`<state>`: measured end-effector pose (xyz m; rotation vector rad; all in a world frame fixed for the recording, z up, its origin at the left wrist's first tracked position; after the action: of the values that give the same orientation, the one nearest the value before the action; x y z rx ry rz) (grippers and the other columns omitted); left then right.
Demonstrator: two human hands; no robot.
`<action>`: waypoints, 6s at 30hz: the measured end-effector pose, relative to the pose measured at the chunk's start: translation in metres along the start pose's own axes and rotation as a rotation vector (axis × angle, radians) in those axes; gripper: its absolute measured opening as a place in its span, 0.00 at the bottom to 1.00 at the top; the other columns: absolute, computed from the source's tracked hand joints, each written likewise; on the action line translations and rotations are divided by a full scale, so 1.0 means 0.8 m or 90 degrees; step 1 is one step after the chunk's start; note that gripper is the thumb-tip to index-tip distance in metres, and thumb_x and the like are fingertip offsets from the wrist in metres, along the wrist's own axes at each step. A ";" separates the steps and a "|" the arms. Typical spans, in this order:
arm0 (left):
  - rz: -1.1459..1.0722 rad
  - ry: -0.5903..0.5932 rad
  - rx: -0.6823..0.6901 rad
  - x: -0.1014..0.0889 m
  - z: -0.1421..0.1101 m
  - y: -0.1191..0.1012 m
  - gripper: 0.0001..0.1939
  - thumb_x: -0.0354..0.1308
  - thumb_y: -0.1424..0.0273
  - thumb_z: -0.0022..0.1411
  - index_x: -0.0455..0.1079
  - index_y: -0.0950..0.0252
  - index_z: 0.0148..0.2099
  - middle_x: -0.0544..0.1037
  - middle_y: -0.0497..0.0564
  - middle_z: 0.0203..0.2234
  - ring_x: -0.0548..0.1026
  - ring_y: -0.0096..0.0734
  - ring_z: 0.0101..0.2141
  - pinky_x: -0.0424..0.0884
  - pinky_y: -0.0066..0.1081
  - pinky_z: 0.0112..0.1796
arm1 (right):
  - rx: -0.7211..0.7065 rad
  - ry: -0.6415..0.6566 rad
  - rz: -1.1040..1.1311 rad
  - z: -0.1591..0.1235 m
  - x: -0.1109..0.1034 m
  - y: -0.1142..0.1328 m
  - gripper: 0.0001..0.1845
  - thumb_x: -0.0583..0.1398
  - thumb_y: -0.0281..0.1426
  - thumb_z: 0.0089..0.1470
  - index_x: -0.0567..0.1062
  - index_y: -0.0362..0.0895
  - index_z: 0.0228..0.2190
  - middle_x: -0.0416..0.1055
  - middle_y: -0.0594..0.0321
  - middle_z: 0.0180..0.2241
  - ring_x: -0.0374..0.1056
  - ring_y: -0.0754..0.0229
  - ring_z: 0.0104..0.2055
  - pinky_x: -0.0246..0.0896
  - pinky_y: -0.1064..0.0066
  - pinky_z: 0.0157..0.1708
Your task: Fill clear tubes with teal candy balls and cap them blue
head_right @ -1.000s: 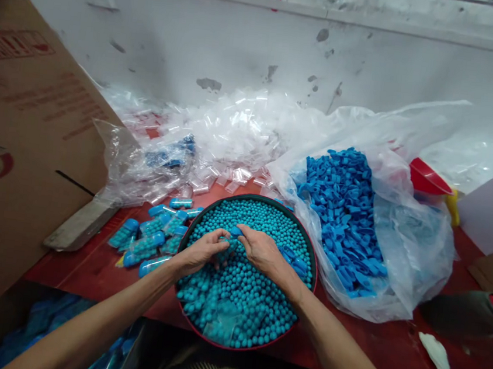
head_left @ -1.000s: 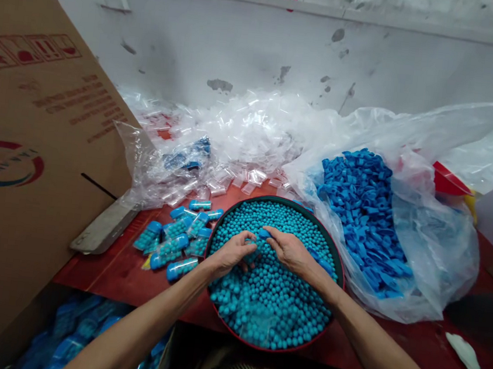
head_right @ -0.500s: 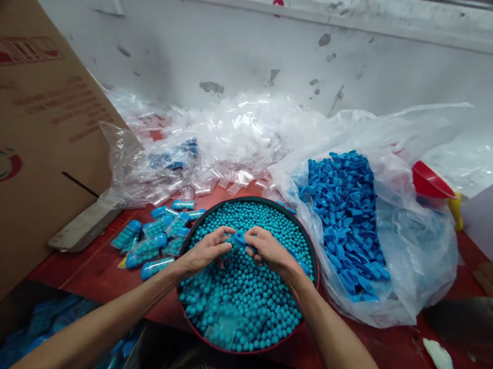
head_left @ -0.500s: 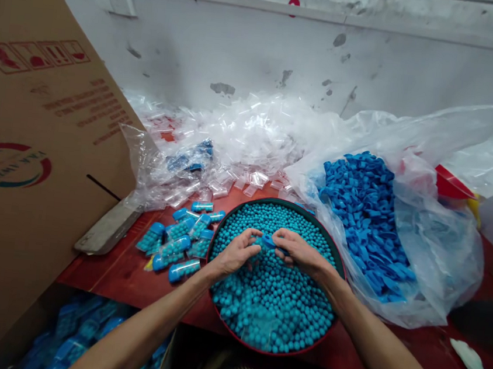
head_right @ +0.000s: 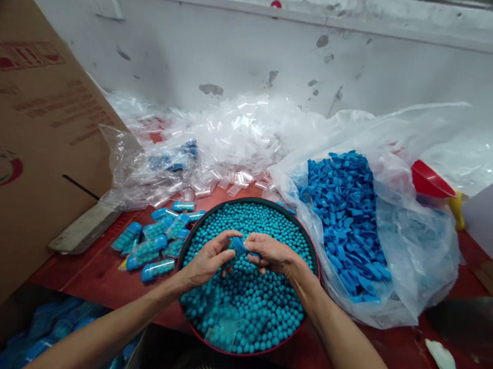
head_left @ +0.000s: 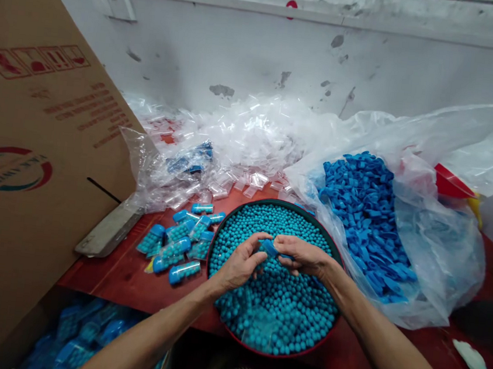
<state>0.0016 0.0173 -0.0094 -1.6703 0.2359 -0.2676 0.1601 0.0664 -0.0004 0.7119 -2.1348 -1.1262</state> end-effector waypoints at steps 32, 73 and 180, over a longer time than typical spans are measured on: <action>-0.037 -0.016 -0.024 0.003 -0.009 -0.006 0.14 0.50 0.68 0.55 0.55 0.62 0.44 0.61 0.41 0.21 0.61 0.16 0.15 0.61 0.20 0.16 | -0.274 -0.359 -0.195 -0.004 0.027 0.009 0.12 0.58 0.38 0.44 0.69 0.41 0.28 0.68 0.63 0.25 0.58 0.68 0.17 0.56 0.74 0.14; -0.050 -0.182 0.008 -0.019 0.018 -0.036 0.16 0.53 0.65 0.51 0.58 0.63 0.42 0.66 0.42 0.21 0.64 0.20 0.17 0.63 0.23 0.20 | -0.380 -0.326 -0.761 -0.009 0.033 0.004 0.41 0.57 0.40 0.47 0.43 0.44 0.57 0.50 0.50 0.53 0.62 0.54 0.44 0.60 0.63 0.40; -0.001 0.084 -0.014 0.017 -0.005 0.006 0.14 0.48 0.69 0.55 0.58 0.62 0.46 0.61 0.42 0.21 0.64 0.18 0.14 0.59 0.19 0.14 | 0.035 0.103 0.094 -0.024 -0.010 -0.030 0.11 0.55 0.38 0.51 0.59 0.44 0.28 0.47 0.80 0.09 0.37 0.75 0.09 0.52 0.81 0.10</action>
<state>0.0129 0.0088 -0.0134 -1.6759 0.3382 -0.3783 0.1837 0.0501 -0.0141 0.6361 -2.0511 -0.9038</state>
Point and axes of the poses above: each hand's wrist, its own z-axis towards the middle knuckle, its own x-axis out of the palm, y = z × x, the point moved 1 cm from there along z, towards the middle knuckle
